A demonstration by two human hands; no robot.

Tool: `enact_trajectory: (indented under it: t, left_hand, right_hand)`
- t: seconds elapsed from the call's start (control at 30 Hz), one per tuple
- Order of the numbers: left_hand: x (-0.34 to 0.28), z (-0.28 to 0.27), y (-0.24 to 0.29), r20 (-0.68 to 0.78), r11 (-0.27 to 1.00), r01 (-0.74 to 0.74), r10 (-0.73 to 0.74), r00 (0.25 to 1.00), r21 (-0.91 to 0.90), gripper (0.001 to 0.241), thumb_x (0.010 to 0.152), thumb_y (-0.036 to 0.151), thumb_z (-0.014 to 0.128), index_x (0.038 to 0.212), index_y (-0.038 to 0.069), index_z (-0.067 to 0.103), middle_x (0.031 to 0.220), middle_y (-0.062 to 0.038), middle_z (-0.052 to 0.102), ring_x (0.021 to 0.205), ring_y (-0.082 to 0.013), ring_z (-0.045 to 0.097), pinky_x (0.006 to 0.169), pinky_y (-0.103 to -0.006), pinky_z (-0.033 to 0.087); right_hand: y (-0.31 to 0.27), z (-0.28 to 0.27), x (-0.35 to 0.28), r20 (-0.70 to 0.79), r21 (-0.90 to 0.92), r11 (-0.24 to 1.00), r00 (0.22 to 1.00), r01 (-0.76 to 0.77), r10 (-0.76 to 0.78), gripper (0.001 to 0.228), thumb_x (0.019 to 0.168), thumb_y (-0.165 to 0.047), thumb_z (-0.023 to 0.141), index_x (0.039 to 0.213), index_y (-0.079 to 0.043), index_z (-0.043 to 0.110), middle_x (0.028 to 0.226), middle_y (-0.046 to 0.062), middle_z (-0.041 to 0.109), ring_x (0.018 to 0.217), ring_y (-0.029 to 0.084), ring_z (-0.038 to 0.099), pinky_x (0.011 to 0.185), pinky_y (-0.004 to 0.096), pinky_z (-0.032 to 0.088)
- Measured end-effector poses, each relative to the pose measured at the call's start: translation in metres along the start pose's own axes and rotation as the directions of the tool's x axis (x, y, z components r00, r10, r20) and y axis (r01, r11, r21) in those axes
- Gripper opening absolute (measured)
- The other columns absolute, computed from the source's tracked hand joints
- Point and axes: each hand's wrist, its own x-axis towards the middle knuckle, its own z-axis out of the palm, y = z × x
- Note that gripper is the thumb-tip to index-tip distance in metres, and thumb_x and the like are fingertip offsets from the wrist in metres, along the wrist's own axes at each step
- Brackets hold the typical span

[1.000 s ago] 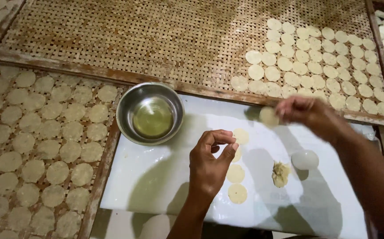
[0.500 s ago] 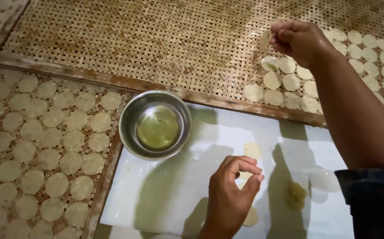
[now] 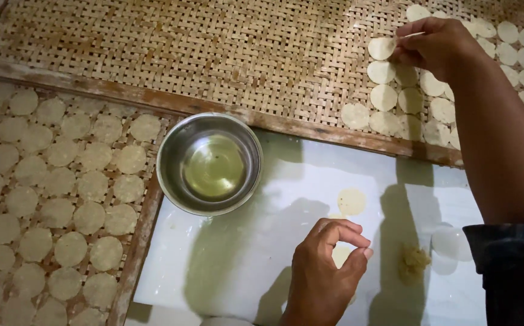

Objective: The recorder is placing small circles of dough onto large woven trays and kneading a larger piece of dough.

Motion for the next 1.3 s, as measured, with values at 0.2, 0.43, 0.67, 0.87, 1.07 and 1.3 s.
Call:
enact_trajectory:
  t: [0.2, 0.43, 0.67, 0.87, 1.07, 1.3]
  left_hand:
    - [0.0, 0.0, -0.001, 0.006, 1.0, -0.005, 0.004, 1.0, 0.008, 0.01, 0.082, 0.009, 0.075, 0.09, 0.006, 0.069, 0.111, -0.009, 0.072, 0.105, -0.0235, 0.072, 0.095, -0.0358, 0.055]
    - [-0.001, 0.0, -0.001, 0.001, 0.999, -0.024, 0.024, 1.0, 0.031, 0.01, 0.082, 0.009, 0.075, 0.089, 0.006, 0.068, 0.11, -0.009, 0.072, 0.104, -0.0239, 0.072, 0.093, -0.036, 0.055]
    - [-0.001, -0.001, 0.001, 0.026, 1.0, -0.008, 0.007, 1.0, 0.03, 0.009, 0.084, 0.01, 0.074, 0.089, 0.006, 0.067, 0.111, -0.009, 0.072, 0.105, -0.0235, 0.072, 0.094, -0.0358, 0.055]
    - [-0.001, -0.001, 0.001, 0.013, 1.0, -0.015, 0.014, 1.0, 0.023, 0.009, 0.083, 0.009, 0.074, 0.09, 0.005, 0.068, 0.111, -0.009, 0.072, 0.104, -0.0237, 0.072, 0.093, -0.0362, 0.056]
    - [0.001, -0.007, 0.004, -0.069, 0.995, -0.095, 0.095, 0.993, 0.009, 0.01, 0.084, 0.008, 0.075, 0.092, 0.006, 0.068, 0.111, -0.009, 0.073, 0.104, -0.0232, 0.072, 0.093, -0.0355, 0.055]
    - [0.001, -0.017, 0.014, -0.196, 0.99, -0.143, 0.144, 0.97, 0.019, 0.009, 0.089, 0.009, 0.074, 0.096, 0.006, 0.07, 0.112, -0.009, 0.076, 0.104, -0.0197, 0.072, 0.087, -0.0332, 0.054]
  right_hand:
    - [-0.006, 0.003, -0.002, -0.019, -0.126, 0.992, 1.0, -0.003, 0.001, 0.018, 0.102, -0.008, 0.068, 0.119, -0.003, 0.071, 0.107, 0.012, 0.074, 0.095, 0.019, 0.074, 0.085, 0.028, 0.063]
    - [0.008, -0.005, 0.009, 0.018, -0.148, 0.987, 0.998, 0.06, -0.059, 0.021, 0.1, -0.004, 0.071, 0.12, 0.001, 0.07, 0.104, 0.012, 0.073, 0.091, 0.02, 0.075, 0.083, 0.029, 0.063]
    - [-0.01, 0.006, -0.005, -0.059, -0.497, 0.867, 0.995, 0.038, -0.077, 0.024, 0.096, -0.006, 0.074, 0.12, -0.01, 0.074, 0.106, 0.009, 0.076, 0.091, 0.018, 0.074, 0.077, 0.035, 0.06]
    - [-0.005, 0.018, -0.001, -0.042, -0.855, 0.513, 0.973, 0.084, -0.228, 0.02, 0.102, -0.016, 0.074, 0.122, -0.019, 0.078, 0.107, 0.009, 0.077, 0.076, 0.024, 0.072, 0.063, 0.04, 0.058]
    - [-0.008, 0.032, -0.023, 0.102, -0.989, 0.062, 0.934, 0.131, -0.342, 0.021, 0.102, -0.023, 0.07, 0.121, -0.023, 0.077, 0.101, 0.004, 0.079, 0.068, 0.02, 0.072, 0.051, 0.036, 0.055]
    - [-0.028, 0.028, -0.069, 0.268, -0.953, -0.279, 0.766, 0.12, -0.585, 0.031, 0.093, -0.018, 0.073, 0.123, -0.025, 0.076, 0.104, 0.001, 0.078, 0.085, 0.016, 0.073, 0.059, 0.032, 0.056]
